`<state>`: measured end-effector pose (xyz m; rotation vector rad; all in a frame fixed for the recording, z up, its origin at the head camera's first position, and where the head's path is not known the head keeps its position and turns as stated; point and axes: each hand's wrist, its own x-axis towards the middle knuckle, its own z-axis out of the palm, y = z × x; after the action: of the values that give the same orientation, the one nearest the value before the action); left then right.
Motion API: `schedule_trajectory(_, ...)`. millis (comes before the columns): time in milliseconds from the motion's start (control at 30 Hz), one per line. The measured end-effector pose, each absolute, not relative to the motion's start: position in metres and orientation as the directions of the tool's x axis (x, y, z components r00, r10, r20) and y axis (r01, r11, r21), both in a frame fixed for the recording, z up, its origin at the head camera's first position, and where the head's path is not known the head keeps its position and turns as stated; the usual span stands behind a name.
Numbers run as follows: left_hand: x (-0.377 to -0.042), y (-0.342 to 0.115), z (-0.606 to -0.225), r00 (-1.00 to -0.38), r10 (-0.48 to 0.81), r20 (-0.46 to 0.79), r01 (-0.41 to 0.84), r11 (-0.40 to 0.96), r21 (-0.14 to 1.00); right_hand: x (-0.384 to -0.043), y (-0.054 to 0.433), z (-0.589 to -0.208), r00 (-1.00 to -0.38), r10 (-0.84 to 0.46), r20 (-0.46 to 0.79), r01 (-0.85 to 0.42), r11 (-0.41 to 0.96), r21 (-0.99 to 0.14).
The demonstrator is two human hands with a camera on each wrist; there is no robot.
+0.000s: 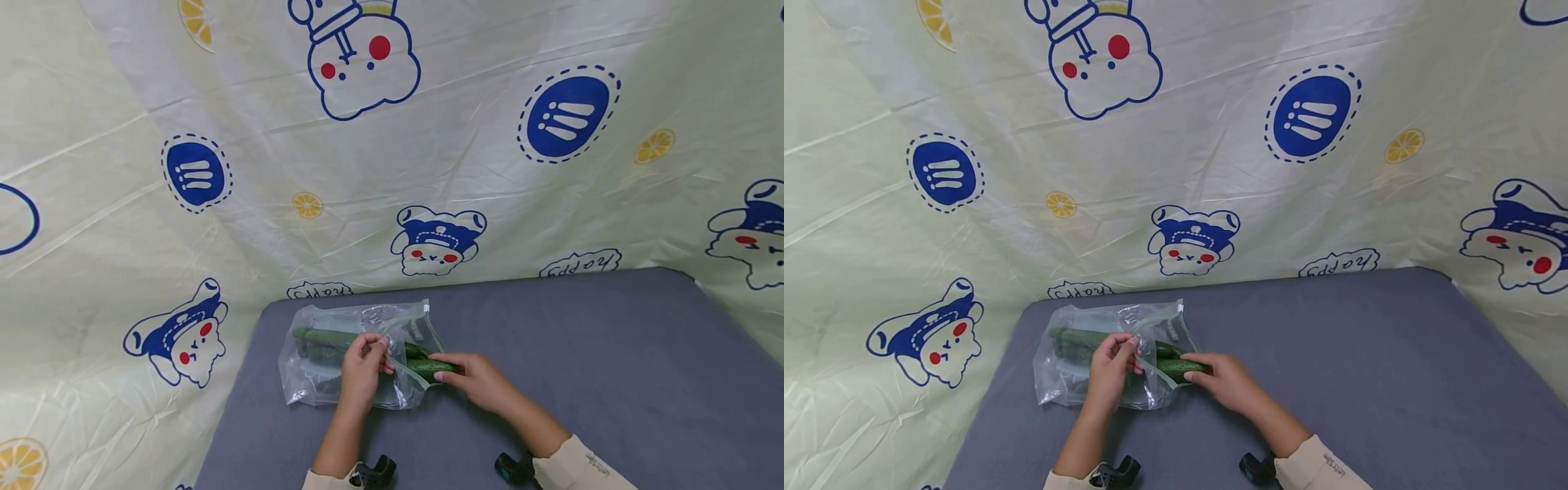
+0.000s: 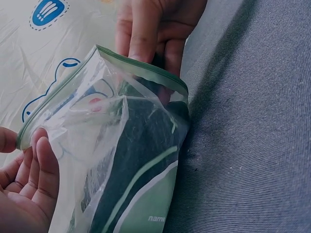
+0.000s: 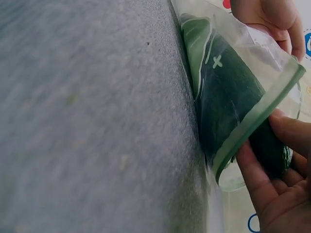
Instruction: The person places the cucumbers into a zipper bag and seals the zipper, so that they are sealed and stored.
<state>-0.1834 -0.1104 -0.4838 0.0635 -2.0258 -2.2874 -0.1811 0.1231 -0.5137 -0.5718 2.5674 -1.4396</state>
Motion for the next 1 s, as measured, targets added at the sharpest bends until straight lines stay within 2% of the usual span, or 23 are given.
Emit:
schedule_trajectory(200, -0.184, -0.11, -0.485, -0.995, -0.093, 0.023, 0.035, -0.127, 0.991, -0.184, 0.121, -0.515, -0.912, -0.406, 0.059, -0.246, 0.426, -0.871)
schedule_trajectory(300, -0.183, -0.11, -0.485, -0.995, -0.093, 0.018, 0.03, -0.126, 0.992, -0.184, 0.127, -0.517, -0.901, -0.431, 0.049, -0.211, 0.338, -0.917)
schedule_trajectory(467, -0.183, -0.111, -0.483, -0.995, -0.098, 0.018, 0.03, -0.122, 0.992, -0.181, 0.138, -0.518, -0.883, -0.469, -0.012, -0.086, 0.185, -0.979)
schedule_trajectory(733, -0.182, -0.112, -0.482, -0.995, -0.097, 0.015, 0.027, -0.128, 0.991, -0.182, 0.131, -0.52, -0.92, -0.391, 0.031, -0.136, 0.244, -0.96)
schedule_trajectory(1000, -0.184, -0.114, -0.483, -0.995, -0.1, 0.023, 0.036, -0.127, 0.991, -0.186, 0.112, -0.523, -0.903, -0.425, 0.061, -0.167, 0.215, -0.962)
